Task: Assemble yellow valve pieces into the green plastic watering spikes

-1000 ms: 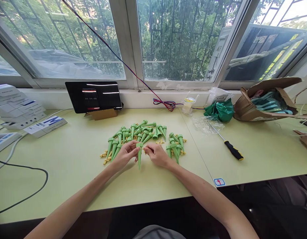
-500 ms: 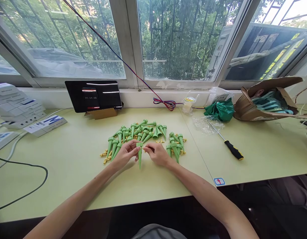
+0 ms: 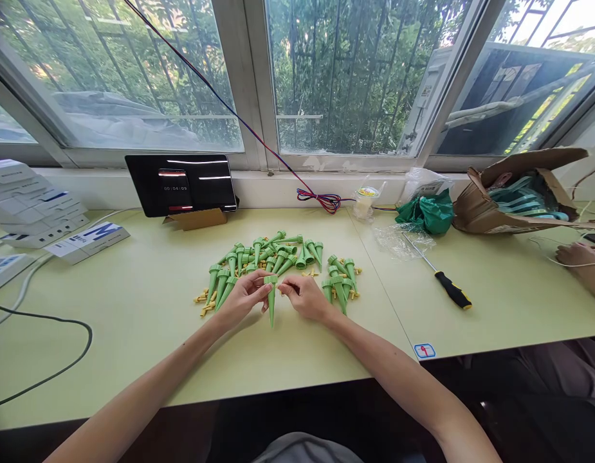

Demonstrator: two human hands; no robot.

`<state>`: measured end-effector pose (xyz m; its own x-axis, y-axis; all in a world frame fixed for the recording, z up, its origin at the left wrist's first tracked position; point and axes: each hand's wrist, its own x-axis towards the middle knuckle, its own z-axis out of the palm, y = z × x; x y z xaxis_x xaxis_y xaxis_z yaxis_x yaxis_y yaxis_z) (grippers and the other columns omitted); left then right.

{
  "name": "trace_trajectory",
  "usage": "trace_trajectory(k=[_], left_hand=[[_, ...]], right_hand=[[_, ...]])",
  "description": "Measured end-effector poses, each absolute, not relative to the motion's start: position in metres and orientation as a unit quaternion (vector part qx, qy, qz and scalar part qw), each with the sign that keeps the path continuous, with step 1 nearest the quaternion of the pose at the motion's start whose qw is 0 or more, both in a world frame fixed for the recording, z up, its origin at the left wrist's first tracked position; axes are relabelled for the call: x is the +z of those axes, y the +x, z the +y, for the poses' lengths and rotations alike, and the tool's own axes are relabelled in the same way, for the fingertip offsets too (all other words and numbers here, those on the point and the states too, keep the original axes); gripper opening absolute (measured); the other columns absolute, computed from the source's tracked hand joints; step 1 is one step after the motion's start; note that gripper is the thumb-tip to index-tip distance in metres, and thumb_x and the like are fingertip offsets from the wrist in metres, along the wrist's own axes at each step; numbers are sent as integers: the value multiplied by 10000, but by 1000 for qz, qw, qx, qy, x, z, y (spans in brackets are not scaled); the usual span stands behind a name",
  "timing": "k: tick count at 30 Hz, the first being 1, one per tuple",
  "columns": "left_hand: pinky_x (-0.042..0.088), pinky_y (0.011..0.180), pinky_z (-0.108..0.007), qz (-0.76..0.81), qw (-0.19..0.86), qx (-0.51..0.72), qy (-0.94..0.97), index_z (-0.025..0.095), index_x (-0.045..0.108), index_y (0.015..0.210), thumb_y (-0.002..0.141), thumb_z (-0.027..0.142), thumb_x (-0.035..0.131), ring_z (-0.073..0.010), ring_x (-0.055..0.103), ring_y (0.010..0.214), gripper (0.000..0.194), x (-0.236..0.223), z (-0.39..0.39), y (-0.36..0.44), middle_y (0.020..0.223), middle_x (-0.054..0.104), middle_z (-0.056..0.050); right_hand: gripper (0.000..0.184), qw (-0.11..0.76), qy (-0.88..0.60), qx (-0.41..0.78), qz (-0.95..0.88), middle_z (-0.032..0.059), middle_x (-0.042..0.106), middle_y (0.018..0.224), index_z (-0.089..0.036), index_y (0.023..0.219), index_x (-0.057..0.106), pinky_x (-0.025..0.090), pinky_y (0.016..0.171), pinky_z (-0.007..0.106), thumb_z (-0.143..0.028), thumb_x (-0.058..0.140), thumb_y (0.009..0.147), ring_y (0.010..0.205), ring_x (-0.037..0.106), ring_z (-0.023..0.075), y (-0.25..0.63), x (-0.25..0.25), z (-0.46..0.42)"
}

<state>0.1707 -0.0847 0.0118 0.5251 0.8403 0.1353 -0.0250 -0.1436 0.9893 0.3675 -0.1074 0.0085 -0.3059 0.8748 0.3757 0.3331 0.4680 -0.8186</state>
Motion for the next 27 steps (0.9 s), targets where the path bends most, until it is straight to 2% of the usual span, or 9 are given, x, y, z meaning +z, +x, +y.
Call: trace_trajectory(k=[12,21,27], left_hand=[[490,560,-263,306,579,371,658,182,597,1075,893,404,636,-114,587,539,289,14,-86,171,697,592,31],[486,575,-268,315,572,368,662,195,583,1110,897,408,630,-123,591,538,304,13,-87,171,656,557,49],[489,563,-273,320,573,371,657,193,601,1097,876,440,641,-131,589,537,334,13,-86,172,659,574,38]], right_hand=[[406,409,-420,321,-744,-34,434,564,-187,622,464,315,578,257,-359,415,986,546,388,114,366,7,-107],[327,416,-405,316,-750,-27,457,618,-188,678,485,297,558,256,-352,470,961,576,377,119,368,7,-107],[355,412,-415,311,-749,-23,471,606,-193,657,468,324,574,260,-347,434,975,571,411,123,366,8,-108]])
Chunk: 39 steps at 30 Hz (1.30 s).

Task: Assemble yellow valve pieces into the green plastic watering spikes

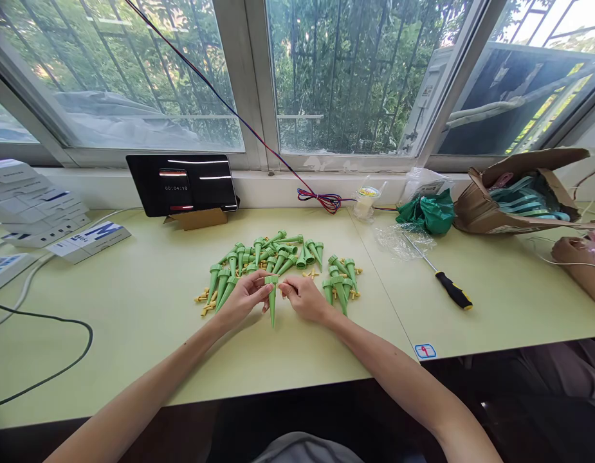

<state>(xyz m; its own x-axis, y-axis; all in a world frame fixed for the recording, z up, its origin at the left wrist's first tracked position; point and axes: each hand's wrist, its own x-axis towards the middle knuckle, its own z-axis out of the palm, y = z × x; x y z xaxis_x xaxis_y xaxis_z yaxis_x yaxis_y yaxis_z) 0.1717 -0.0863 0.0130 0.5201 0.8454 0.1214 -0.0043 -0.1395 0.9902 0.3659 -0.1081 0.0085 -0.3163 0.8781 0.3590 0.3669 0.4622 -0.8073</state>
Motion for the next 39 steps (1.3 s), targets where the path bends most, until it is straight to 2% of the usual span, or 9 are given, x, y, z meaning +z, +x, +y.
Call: trace_trajectory(k=[11,17,25,39], left_hand=[[482,573,-269,335,559,366,665,198,593,1120,890,445,623,-130,590,545,338,15,-90,172,634,498,61],[488,565,-267,323,573,368,657,187,596,1097,887,433,630,-124,580,543,325,14,-88,172,655,532,48],[498,562,-264,314,579,374,653,194,588,1091,888,412,636,-121,591,553,301,12,-88,173,661,520,54],[497,550,-259,307,593,380,640,179,585,1083,889,412,641,-110,581,542,308,13,-88,173,695,558,37]], right_hand=[[357,399,-420,310,-754,-23,482,597,-194,651,467,327,581,263,-326,421,979,561,413,123,366,9,-108],[338,411,-416,296,-755,-20,475,617,-196,661,460,307,570,263,-340,456,967,582,405,129,366,10,-110],[390,398,-432,331,-739,-26,458,574,-204,629,417,334,592,267,-331,383,997,555,415,127,363,11,-111],[308,413,-414,303,-753,-29,441,624,-200,692,423,304,583,259,-320,423,975,573,383,123,364,11,-111]])
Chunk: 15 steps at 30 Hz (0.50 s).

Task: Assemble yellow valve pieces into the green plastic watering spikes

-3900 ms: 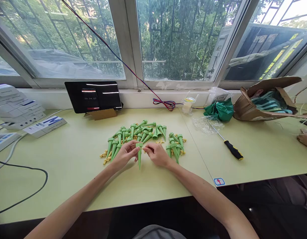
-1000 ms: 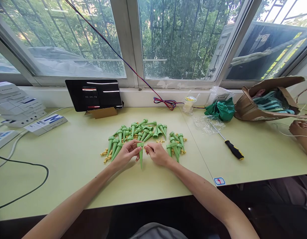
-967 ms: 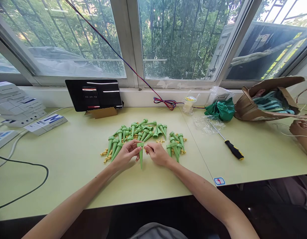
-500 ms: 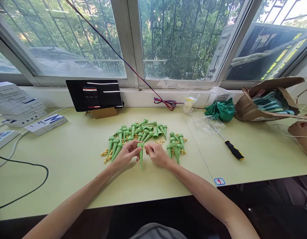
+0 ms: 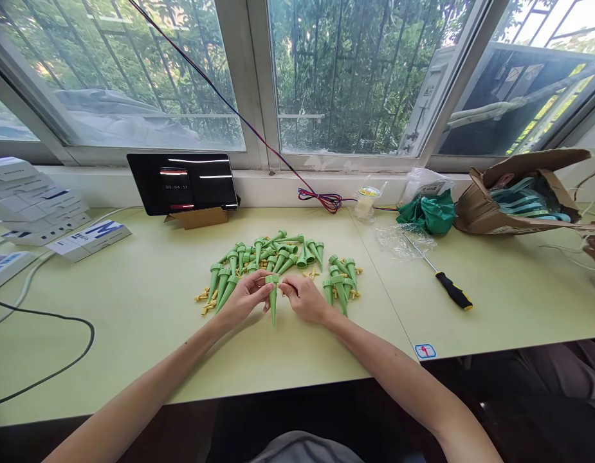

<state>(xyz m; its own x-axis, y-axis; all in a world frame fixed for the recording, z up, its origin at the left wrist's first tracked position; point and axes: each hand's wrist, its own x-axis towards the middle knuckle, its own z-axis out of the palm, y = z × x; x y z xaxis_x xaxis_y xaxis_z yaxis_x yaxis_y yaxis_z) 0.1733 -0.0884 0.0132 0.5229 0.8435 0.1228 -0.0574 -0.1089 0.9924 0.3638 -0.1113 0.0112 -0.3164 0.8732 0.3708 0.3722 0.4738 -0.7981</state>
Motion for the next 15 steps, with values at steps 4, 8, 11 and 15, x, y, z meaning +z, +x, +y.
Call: trace_trajectory(k=[4,8,11,15], left_hand=[[498,556,-254,310,589,376,644,185,585,1070,895,400,636,-105,582,544,283,14,-88,173,687,546,45],[503,549,-255,307,588,378,645,186,586,1082,891,397,640,-107,586,548,290,13,-87,173,708,568,36],[505,556,-256,308,587,377,647,188,590,1099,892,393,639,-110,592,553,295,12,-86,173,693,559,41],[506,559,-259,307,587,379,646,189,594,1100,885,394,648,-115,594,549,302,11,-85,173,667,537,51]], right_hand=[[308,410,-417,310,-749,-31,442,623,-199,688,420,305,577,253,-310,413,974,570,386,120,364,11,-111],[320,410,-417,319,-746,-31,446,614,-198,673,420,317,585,253,-304,406,975,567,394,118,364,11,-110],[337,404,-419,334,-741,-33,440,592,-201,660,412,321,582,254,-310,397,979,557,393,119,364,11,-110],[359,399,-422,355,-732,-38,421,564,-204,646,403,319,570,252,-332,392,982,548,387,120,363,11,-110]])
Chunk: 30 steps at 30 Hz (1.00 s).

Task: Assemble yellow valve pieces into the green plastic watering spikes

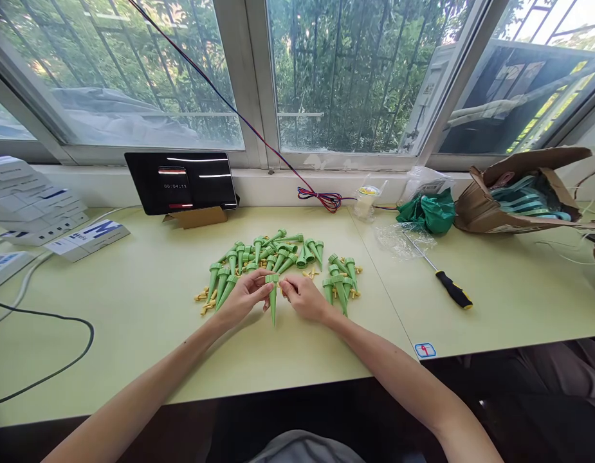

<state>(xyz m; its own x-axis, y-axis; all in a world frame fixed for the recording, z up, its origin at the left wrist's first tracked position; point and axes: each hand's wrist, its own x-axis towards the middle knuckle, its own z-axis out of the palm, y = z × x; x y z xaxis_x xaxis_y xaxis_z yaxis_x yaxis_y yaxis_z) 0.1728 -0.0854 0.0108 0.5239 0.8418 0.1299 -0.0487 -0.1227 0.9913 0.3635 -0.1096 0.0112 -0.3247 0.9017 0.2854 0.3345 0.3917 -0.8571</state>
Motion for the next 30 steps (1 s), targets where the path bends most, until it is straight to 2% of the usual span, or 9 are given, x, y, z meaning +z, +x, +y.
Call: trace_trajectory(k=[7,13,18,21,24,27,30], left_hand=[[504,573,-269,316,592,378,638,194,598,1095,882,420,641,-124,591,558,313,12,-87,174,692,581,30],[507,610,-260,342,584,377,632,202,604,1153,868,427,661,-154,619,704,368,20,-88,174,796,641,-21],[483,534,-244,337,608,422,582,204,603,1135,863,444,664,-130,569,619,368,25,-83,169,760,635,-10],[474,521,-239,346,601,446,565,200,608,1093,853,451,676,-119,546,578,354,25,-78,166,698,605,9],[462,511,-231,351,599,454,558,200,606,1066,838,453,693,-107,533,537,351,24,-75,165,653,579,29],[456,495,-221,347,607,463,544,201,585,1046,827,446,709,-99,527,518,351,24,-73,165,643,580,36],[447,461,-213,351,608,479,526,205,554,1028,809,443,728,-91,515,483,367,24,-71,163,643,599,38]], right_hand=[[373,408,-428,351,-726,-35,427,574,-198,654,437,319,566,248,-372,404,982,555,390,118,362,13,-111],[395,428,-410,376,-712,-45,401,576,-188,736,535,301,537,243,-464,414,992,536,363,112,362,12,-110],[466,483,-425,396,-655,-46,414,559,-188,828,571,326,520,249,-536,321,1010,491,377,113,367,9,-103],[416,492,-459,355,-650,-45,423,550,-188,821,569,314,504,252,-509,375,1001,478,384,115,371,12,-99],[332,441,-478,286,-704,-32,469,569,-186,755,563,304,516,250,-414,468,977,503,404,115,374,19,-98],[273,346,-475,235,-774,-23,517,589,-184,706,559,312,550,246,-294,509,951,533,425,116,372,25,-95],[214,298,-505,180,-790,-4,573,633,-181,732,579,328,581,249,-212,512,932,572,472,131,370,32,-85]])
